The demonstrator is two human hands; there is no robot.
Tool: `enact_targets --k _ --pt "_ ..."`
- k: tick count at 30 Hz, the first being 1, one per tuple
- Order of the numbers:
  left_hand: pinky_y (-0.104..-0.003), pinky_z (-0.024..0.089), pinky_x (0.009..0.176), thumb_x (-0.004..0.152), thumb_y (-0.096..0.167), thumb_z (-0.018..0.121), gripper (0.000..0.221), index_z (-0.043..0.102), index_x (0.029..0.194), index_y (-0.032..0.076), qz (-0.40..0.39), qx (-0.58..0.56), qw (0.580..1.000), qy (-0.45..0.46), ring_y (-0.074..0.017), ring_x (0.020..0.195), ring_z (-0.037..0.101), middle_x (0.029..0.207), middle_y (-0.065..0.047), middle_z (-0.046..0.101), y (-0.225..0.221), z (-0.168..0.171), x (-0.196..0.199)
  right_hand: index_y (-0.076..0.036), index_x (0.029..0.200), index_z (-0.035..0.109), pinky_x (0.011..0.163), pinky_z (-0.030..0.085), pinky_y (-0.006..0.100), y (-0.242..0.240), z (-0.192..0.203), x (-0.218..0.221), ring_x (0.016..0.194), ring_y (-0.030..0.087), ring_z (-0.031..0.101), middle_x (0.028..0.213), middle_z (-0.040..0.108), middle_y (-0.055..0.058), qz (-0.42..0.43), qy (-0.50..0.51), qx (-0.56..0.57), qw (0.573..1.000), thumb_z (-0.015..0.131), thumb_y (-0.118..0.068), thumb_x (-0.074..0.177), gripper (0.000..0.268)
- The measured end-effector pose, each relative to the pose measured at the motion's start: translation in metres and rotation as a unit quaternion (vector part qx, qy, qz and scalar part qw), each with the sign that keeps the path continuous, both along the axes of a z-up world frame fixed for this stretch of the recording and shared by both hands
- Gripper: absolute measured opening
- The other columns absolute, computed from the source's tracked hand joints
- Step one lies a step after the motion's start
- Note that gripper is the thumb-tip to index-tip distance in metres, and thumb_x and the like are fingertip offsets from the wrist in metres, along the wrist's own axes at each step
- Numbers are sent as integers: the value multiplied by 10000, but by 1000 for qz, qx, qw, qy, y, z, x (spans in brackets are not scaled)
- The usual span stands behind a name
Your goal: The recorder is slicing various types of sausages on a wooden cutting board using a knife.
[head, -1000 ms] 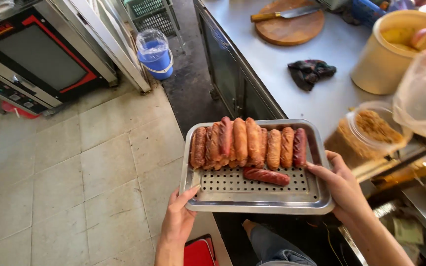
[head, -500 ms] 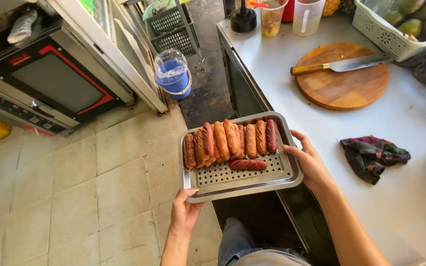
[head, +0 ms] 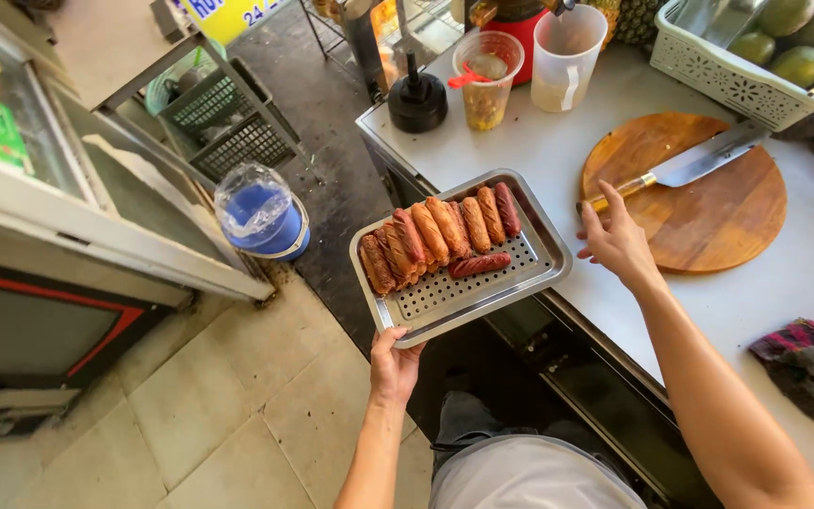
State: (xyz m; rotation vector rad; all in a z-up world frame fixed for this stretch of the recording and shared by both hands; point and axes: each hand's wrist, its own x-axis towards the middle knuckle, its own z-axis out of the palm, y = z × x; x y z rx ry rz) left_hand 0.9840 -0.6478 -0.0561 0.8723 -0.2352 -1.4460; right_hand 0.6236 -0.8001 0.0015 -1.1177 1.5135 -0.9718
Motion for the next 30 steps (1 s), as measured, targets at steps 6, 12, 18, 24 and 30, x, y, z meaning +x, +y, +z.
enact_targets --k 6,12,18,24,30 --pt "-369 624 818 876 59 606 275 628 1144 7 -64 -4 998 10 -218 882 733 1004 -112 734 -93 -11 18 -165 1459 577 817 574 376 -30 3 2 775 316 767 917 767 124 -68 230 52 969 481 -446 1082 480" --pt "-366 625 882 878 48 610 448 572 1323 88 -99 -2 994 40 -231 1047 715 1224 -105 681 -124 21 -19 -163 1258 718 794 513 431 29 11 -21 932 316 685 1017 771 104 -114 363 49 923 611 -444 1004 394" --pt "-360 597 905 938 169 690 496 527 1406 162 -122 -5 992 31 -195 1142 661 1329 -43 641 -140 20 -50 -104 1330 672 635 462 296 124 -14 -72 695 104 529 815 633 46 -227 170 -16 959 556 -244 1074 314" --pt "-440 589 933 940 386 594 508 557 1371 120 -128 17 991 26 -231 1115 682 1273 -52 680 -121 37 -91 -64 1362 641 555 395 207 202 -47 -118 668 40 455 859 557 -35 -298 3 -52 953 543 -134 1069 317" --pt "-391 611 803 1025 549 510 616 704 1186 -13 -368 7 919 -139 -235 865 726 954 -104 744 -98 9 -162 -79 1401 625 578 446 212 207 -56 -110 685 50 513 855 589 -19 -334 -57 -75 938 554 -142 1064 350"
